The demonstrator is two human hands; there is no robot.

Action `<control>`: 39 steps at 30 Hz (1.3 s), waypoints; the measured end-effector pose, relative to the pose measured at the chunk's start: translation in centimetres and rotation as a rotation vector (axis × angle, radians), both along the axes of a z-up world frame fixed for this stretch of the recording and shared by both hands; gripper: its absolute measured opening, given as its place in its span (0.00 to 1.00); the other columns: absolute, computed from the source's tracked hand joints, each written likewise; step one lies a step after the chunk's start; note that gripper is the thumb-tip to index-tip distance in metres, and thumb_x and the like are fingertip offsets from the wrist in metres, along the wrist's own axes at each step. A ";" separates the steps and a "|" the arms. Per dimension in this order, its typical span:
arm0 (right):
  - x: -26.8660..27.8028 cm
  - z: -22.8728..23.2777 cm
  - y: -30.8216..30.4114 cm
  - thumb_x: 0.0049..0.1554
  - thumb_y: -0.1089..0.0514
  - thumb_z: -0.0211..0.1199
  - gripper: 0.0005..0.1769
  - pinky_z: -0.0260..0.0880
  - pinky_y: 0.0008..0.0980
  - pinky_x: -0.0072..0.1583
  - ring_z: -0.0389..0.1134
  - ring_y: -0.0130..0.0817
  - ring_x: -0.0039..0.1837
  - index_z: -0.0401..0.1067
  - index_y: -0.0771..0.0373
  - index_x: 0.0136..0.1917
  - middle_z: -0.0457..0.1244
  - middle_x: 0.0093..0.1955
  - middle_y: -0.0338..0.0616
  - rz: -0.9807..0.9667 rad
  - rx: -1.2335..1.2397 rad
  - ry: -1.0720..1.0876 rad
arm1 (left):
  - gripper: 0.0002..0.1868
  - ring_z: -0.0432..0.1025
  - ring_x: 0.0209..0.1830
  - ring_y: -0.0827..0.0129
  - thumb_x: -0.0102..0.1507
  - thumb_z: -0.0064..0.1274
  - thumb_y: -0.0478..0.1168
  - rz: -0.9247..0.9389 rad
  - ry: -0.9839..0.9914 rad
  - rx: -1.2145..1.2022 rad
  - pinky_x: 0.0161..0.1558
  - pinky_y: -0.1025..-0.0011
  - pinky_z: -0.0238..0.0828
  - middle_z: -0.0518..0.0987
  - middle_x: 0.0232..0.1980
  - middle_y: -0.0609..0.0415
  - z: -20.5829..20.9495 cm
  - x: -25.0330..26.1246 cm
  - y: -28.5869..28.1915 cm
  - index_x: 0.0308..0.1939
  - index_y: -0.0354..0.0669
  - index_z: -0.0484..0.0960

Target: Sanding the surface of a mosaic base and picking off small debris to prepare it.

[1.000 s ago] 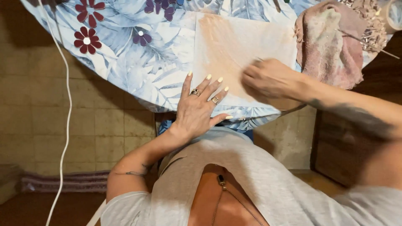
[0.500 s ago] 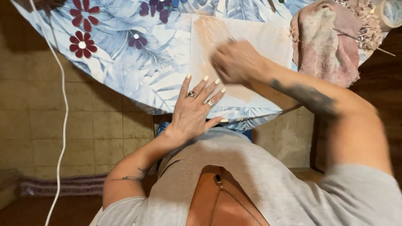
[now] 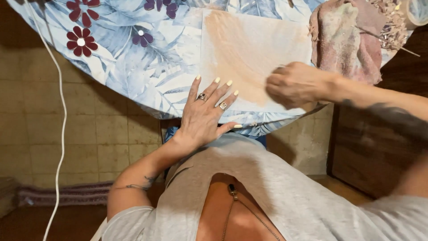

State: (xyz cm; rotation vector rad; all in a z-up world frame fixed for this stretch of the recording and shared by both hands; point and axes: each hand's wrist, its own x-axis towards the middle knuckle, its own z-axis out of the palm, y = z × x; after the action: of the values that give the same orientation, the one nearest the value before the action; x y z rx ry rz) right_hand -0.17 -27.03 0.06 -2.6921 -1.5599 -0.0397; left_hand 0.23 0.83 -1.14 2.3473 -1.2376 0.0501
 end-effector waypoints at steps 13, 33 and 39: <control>-1.0 0.8 5.7 0.55 0.53 0.44 0.16 0.55 0.32 0.35 0.56 0.42 0.32 0.59 0.61 0.29 0.53 0.28 0.41 -0.559 0.874 0.542 | 0.08 0.71 0.42 0.65 0.52 0.48 0.36 0.197 0.066 -0.564 0.57 0.51 0.47 0.76 0.41 0.54 1.3 0.3 -4.6 0.33 0.38 0.77; -2.7 1.7 2.4 0.52 0.58 0.51 0.10 0.58 0.29 0.34 0.57 0.36 0.31 0.61 0.61 0.31 0.52 0.28 0.43 -0.464 0.110 -0.211 | 0.14 0.67 0.47 0.61 0.53 0.51 0.46 0.194 -0.102 -0.287 0.56 0.49 0.43 0.74 0.42 0.53 1.9 -0.2 -2.8 0.38 0.43 0.78; 1.0 -1.5 6.1 0.52 0.54 0.47 0.08 0.59 0.35 0.31 0.57 0.39 0.30 0.60 0.56 0.33 0.52 0.29 0.41 -0.417 0.232 -0.138 | 0.22 0.61 0.56 0.57 0.56 0.44 0.53 0.081 0.001 -0.073 0.61 0.47 0.29 0.70 0.52 0.50 0.5 -0.3 -1.3 0.48 0.44 0.74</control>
State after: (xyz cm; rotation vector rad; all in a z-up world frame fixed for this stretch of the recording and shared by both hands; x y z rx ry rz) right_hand 0.79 -20.95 -1.42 -2.8148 -0.9189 -0.3964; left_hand -0.05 -0.51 -0.60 2.3329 -1.1212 0.1181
